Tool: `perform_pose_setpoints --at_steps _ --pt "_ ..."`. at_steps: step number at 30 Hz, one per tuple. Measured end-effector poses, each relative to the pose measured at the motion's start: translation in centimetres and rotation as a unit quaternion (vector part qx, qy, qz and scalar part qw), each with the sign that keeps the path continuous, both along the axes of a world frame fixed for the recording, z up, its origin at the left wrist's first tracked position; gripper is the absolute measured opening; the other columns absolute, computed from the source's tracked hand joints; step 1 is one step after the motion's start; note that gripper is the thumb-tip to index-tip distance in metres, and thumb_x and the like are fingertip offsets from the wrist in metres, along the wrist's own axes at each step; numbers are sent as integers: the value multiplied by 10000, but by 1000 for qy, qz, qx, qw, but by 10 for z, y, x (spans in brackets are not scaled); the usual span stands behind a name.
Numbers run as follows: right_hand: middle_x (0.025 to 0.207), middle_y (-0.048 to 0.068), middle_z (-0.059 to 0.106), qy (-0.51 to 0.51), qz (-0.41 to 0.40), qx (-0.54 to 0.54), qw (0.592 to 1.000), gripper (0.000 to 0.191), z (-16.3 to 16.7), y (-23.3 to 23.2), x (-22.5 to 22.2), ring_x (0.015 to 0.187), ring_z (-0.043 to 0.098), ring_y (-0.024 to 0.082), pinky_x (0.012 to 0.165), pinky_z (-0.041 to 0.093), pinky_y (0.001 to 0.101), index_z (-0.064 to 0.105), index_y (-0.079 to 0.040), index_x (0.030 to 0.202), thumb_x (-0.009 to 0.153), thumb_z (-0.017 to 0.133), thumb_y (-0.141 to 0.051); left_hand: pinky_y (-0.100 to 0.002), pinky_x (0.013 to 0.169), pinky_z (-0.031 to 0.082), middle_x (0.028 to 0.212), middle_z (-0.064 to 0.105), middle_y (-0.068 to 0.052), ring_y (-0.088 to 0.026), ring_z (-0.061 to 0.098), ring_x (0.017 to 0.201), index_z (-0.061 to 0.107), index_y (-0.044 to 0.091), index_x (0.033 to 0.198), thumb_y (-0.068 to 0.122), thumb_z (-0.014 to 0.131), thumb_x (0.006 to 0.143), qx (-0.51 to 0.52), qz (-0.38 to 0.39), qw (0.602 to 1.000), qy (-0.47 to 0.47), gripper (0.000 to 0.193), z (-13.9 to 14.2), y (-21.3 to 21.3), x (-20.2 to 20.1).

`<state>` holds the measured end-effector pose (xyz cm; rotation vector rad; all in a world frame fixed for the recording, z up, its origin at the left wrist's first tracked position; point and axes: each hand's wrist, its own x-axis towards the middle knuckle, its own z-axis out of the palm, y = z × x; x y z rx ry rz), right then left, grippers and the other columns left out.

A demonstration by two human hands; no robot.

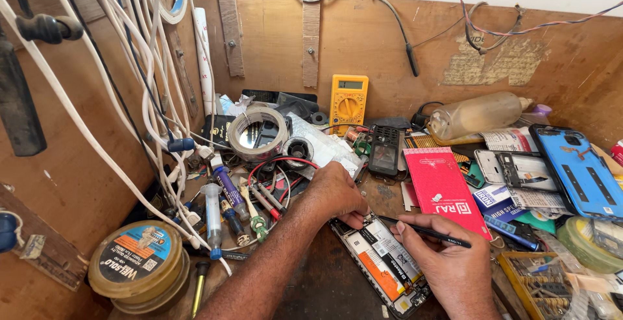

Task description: The person works on a disassembled mobile phone motherboard, using a small black tool to adjust or remove components near the battery area. The person handles the board and tool with both hands throughout the clip.

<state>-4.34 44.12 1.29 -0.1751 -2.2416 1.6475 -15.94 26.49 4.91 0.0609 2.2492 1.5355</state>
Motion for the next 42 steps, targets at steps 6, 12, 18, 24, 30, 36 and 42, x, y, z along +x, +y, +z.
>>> perform_pose_setpoints --at_steps 6,12,18,24,30,36,42 --pt "921 114 827 2 1 3 1000 211 0 -4 -1 872 754 123 806 628 275 801 21 1037 838 763 -37 -297 514 635 741 757 -219 -226 760 596 690 -94 733 -61 820 719 2 0 1000 0 135 1 -4 1" --pt "904 110 828 20 8 17 1000 198 -3 -7 -1 857 754 120 796 621 267 800 31 1027 846 757 -34 -300 521 635 754 760 -220 -231 761 601 689 -95 737 -67 820 716 -4 2 1000 -1 136 1 -7 1" --pt "894 111 828 25 15 13 999 191 -5 -9 -2 853 756 121 792 615 263 798 38 1023 852 749 -31 -302 522 639 750 760 -218 -233 761 601 695 -99 734 -67 825 708 2 5 1000 -3 137 -1 -10 0" --pt "898 106 827 34 19 15 999 189 -5 -10 -2 854 751 116 793 620 261 800 38 1015 847 754 -35 -315 521 647 751 753 -230 -250 763 608 681 -103 753 -82 825 702 18 6 1000 -13 154 -2 -11 -3" --pt "881 95 824 29 12 23 999 182 -2 -14 -1 836 740 102 780 614 255 805 33 1003 839 766 -37 -330 514 648 760 746 -243 -276 762 616 662 -119 800 -106 832 689 15 16 999 -27 203 0 -10 -6" --pt "881 85 822 42 15 28 999 172 -2 -13 -2 827 726 89 774 604 249 806 29 992 835 773 -33 -345 506 647 773 742 -266 -295 763 622 652 -148 811 -126 835 680 8 18 998 -52 226 2 -6 -12" --pt "885 96 822 38 22 14 999 185 -4 -9 -5 833 735 97 775 604 251 798 40 1011 846 760 -33 -339 508 643 766 748 -265 -287 768 626 660 -164 811 -116 830 692 -8 16 998 -61 213 5 -2 -15"
